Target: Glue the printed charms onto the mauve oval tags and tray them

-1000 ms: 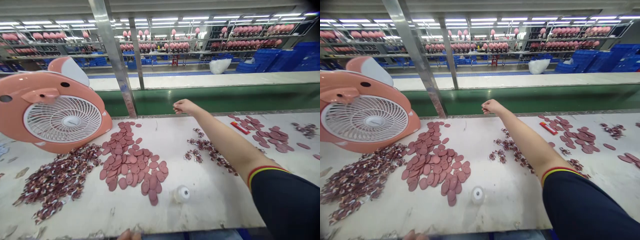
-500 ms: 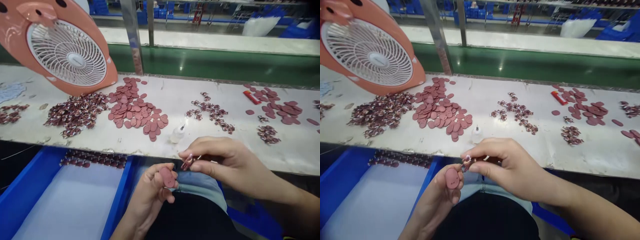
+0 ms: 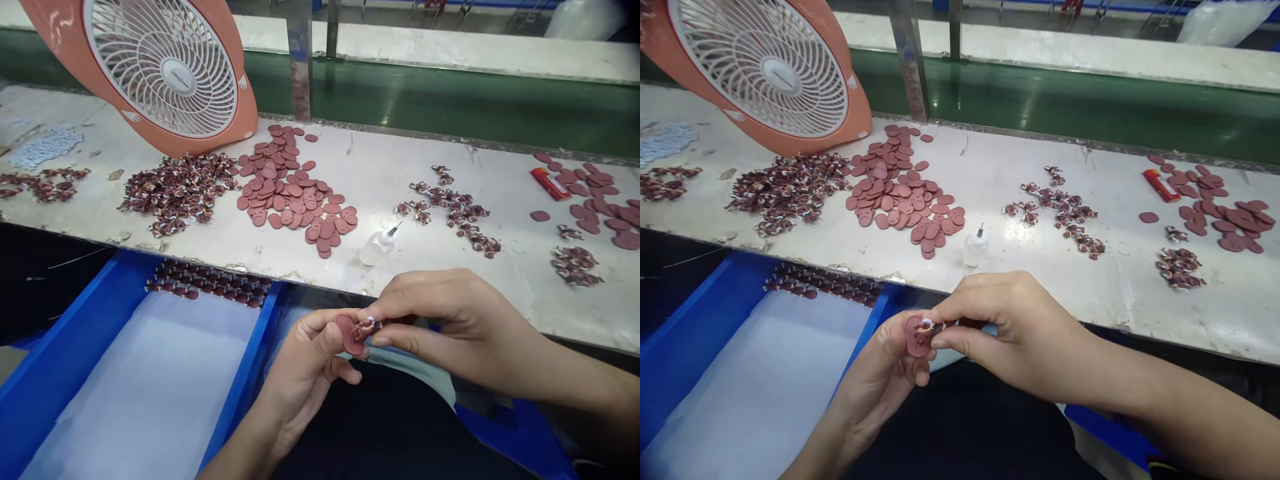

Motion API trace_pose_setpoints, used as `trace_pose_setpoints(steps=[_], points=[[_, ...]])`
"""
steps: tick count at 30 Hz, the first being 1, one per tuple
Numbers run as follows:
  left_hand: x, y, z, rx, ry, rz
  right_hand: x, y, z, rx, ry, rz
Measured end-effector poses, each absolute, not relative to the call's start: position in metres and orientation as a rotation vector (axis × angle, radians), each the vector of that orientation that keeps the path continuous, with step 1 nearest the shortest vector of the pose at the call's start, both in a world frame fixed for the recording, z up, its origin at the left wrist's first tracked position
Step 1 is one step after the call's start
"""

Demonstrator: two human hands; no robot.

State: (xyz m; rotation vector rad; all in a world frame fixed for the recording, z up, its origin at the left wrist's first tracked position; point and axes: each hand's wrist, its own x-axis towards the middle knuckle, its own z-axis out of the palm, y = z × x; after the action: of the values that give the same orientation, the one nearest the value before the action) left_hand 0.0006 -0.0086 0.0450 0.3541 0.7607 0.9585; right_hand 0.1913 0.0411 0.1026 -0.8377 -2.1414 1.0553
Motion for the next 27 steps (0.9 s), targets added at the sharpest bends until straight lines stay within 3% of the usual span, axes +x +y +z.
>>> trace_pose_setpoints(steps=[27], points=[[0.002, -0.015, 0.046, 0.258, 0.779, 0.957, 0.187, 0.042, 0.116, -0.729, -2.392, 1.014]])
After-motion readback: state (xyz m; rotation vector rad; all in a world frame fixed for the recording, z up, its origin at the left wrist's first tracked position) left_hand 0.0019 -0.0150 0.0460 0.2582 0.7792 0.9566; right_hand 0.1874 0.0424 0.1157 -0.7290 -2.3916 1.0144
